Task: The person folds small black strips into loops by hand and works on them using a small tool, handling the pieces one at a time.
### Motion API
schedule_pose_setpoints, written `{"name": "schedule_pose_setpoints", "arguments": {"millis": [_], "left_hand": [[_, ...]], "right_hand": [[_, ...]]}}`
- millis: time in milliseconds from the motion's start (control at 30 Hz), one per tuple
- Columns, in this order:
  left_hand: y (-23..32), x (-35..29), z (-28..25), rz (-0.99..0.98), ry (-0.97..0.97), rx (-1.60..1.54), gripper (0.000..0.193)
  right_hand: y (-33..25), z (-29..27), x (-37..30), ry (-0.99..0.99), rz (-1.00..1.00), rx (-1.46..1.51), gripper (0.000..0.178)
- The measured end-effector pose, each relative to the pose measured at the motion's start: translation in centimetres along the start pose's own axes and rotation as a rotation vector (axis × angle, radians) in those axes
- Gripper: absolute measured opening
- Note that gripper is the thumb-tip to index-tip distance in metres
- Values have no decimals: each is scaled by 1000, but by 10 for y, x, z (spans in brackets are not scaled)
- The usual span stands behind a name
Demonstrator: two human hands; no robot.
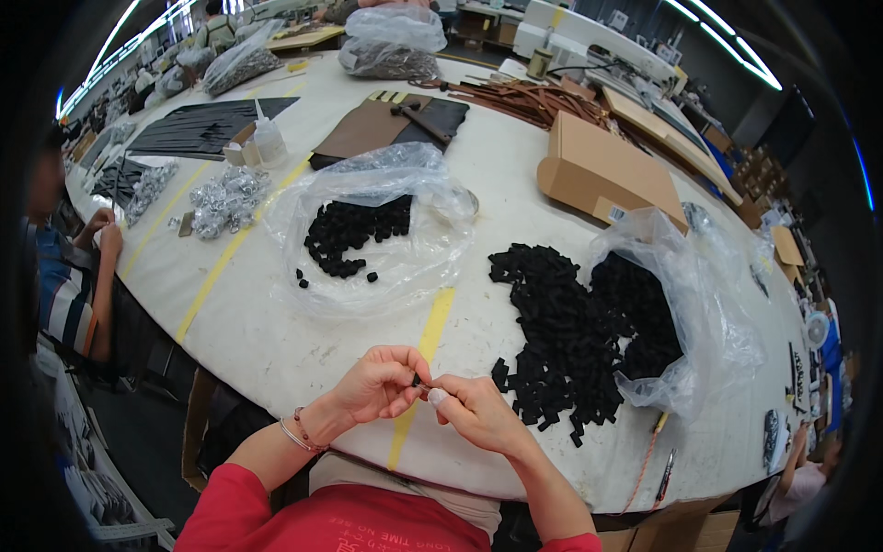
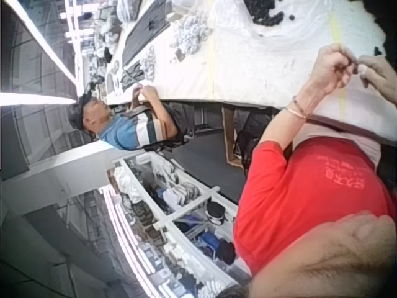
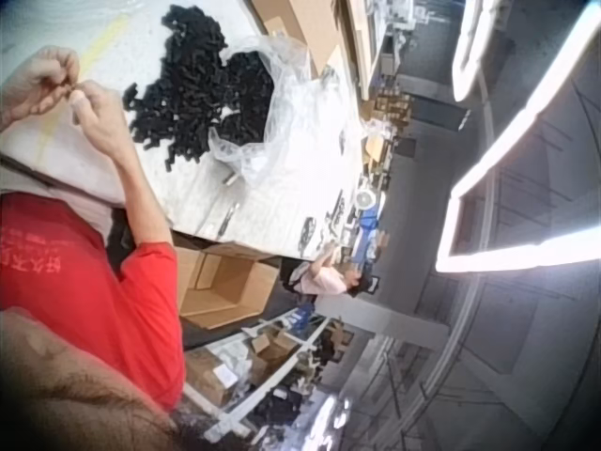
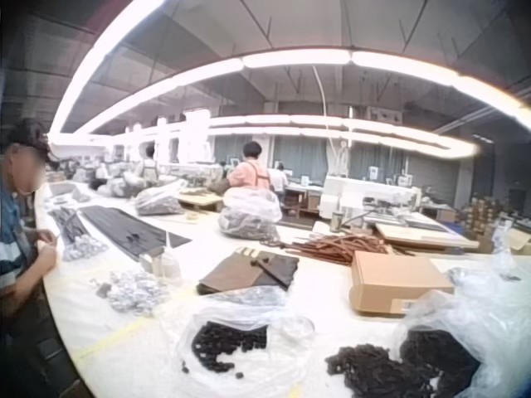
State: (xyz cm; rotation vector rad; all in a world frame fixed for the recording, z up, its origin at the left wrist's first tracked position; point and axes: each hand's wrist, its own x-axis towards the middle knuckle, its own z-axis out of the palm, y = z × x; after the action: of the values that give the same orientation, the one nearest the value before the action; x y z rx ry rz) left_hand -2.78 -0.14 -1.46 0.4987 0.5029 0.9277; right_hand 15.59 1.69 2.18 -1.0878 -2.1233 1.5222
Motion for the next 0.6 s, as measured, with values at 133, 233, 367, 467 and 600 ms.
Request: {"name": "schedule_pose_setpoints", "arguments": {"millis": [133, 233, 367, 467, 600], "left_hand": [[1, 1, 1, -36, 17, 16, 13], [1, -1, -1, -59, 39, 6, 13], [3, -1, 1, -84, 56, 46, 13], [1, 2, 4, 13, 133, 123, 14], [-13, 6, 19, 434, 426, 501, 15]], "right_hand": [[1, -5, 0, -65, 4, 10, 21], [2, -4, 2, -99, -39, -1, 20], [-1, -6, 3, -86, -107, -150, 17], [-2, 0, 5, 59, -159, -338, 15], [0, 13, 11, 361, -135, -481, 13]]}}
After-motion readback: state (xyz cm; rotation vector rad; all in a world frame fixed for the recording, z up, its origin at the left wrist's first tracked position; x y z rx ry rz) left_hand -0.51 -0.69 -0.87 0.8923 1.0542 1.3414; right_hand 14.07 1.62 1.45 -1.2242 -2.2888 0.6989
